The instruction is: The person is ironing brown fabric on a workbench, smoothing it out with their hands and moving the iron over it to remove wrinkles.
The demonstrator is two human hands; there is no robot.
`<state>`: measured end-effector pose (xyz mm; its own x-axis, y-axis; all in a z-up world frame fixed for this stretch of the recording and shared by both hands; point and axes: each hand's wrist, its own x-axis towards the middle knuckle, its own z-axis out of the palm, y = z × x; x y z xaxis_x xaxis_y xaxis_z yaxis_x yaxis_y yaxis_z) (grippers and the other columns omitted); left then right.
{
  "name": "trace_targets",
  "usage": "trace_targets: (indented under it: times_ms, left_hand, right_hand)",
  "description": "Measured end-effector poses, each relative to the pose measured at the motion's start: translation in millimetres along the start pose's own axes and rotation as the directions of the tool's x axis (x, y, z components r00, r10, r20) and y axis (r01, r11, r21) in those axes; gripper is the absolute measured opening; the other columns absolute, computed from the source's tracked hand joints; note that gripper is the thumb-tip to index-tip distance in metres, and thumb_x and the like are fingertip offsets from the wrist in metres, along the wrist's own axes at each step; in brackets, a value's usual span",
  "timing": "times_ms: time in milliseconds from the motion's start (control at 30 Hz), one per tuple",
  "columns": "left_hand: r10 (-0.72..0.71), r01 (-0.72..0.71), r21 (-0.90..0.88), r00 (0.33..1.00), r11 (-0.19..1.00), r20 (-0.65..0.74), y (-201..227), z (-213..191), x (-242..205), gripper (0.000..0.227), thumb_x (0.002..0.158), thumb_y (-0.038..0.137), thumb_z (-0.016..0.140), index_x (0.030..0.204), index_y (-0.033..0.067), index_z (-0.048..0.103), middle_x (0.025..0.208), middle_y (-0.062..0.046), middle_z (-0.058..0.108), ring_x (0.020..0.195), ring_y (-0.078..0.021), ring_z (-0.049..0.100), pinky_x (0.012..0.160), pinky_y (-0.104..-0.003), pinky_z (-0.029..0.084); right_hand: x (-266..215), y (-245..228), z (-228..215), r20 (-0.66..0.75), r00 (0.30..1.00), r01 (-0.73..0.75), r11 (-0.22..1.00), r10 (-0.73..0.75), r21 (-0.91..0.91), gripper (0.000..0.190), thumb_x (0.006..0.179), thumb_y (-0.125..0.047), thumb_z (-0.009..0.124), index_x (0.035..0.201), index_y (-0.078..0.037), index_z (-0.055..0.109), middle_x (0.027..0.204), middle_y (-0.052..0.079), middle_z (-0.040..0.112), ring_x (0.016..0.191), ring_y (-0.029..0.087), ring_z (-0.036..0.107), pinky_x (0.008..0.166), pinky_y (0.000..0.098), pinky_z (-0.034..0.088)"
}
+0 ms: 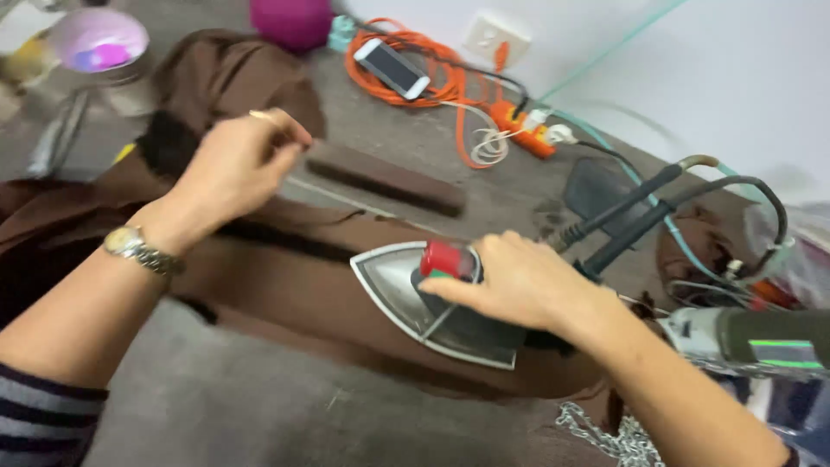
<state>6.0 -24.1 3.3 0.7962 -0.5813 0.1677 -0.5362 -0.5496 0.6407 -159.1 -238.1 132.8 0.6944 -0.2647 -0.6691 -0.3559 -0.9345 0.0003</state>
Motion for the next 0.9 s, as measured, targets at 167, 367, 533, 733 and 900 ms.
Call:
trace_targets:
  times_ms: [167,367,533,733,900]
  left_hand:
    - [0.068,-0.139,0.198,0.942,0.97,0.329,34.7,73.6,81.0,0.02,0.085,0.015,0.059,0.101,0.0081,0.069,0.095,-0.013,0.071,0.091,-0.0366,0.068,0.077,-0.051,0.055]
    - [0.111,-0.494,0.568,0.81,0.659,0.576,-1.9,182.9,141.7,0.044,0.076,0.033,0.073,0.112,0.0107,0.065,0.106,-0.006,0.065,0.1,-0.0258,0.066,0.078,-0.042,0.059]
    - [-0.016,-0.521,0.614,0.755,0.593,0.656,-56.7,247.6,160.6,0.031,0.084,0.024,0.063,0.114,0.0168,0.065,0.103,0.0,0.071,0.093,-0.0217,0.072,0.076,-0.043,0.059]
    - [-0.084,-0.499,0.553,0.687,0.667,0.722,-83.9,259.7,156.9,0.029,0.088,0.008,0.044,0.114,0.0194,0.045,0.106,-0.002,0.061,0.094,-0.0296,0.07,0.074,-0.046,0.056]
    - [-0.019,-0.529,0.496,0.671,0.689,0.741,-98.7,260.2,156.3,0.056,0.079,0.021,0.068,0.125,0.0201,0.037,0.118,0.0,0.051,0.102,-0.026,0.062,0.074,-0.044,0.06]
  right_hand:
    - [-7.2,80.5,6.5,-0.002,0.995,-0.1,0.991,0.101,0.087,0.054,0.077,-0.062,0.062,0.087,-0.01,0.074,0.085,0.018,0.073,0.091,0.036,0.07,0.08,0.04,0.054]
    - [17.4,183.5,0.0,-0.052,0.933,-0.339,0.919,0.356,0.204,0.064,0.078,-0.066,0.059,0.09,-0.006,0.074,0.097,0.026,0.072,0.103,0.04,0.066,0.087,0.0467,0.052]
    - [83.5,285.0,8.5,-0.117,0.887,-0.366,0.834,0.447,0.413,0.069,0.084,-0.064,0.052,0.072,0.003,0.065,0.05,0.02,0.061,0.044,0.032,0.065,0.057,0.0405,0.055]
    - [155.1,329.8,3.5,-0.047,0.842,-0.373,0.643,0.537,0.669,0.067,0.09,-0.059,0.053,0.059,-0.001,0.042,0.054,0.015,0.049,0.041,0.026,0.046,0.047,0.037,0.041]
    - [217.3,362.3,26.1,-0.065,0.814,-0.346,0.571,0.578,0.744,0.067,0.09,-0.059,0.054,0.059,0.0,0.043,0.051,0.016,0.049,0.041,0.027,0.046,0.045,0.039,0.042]
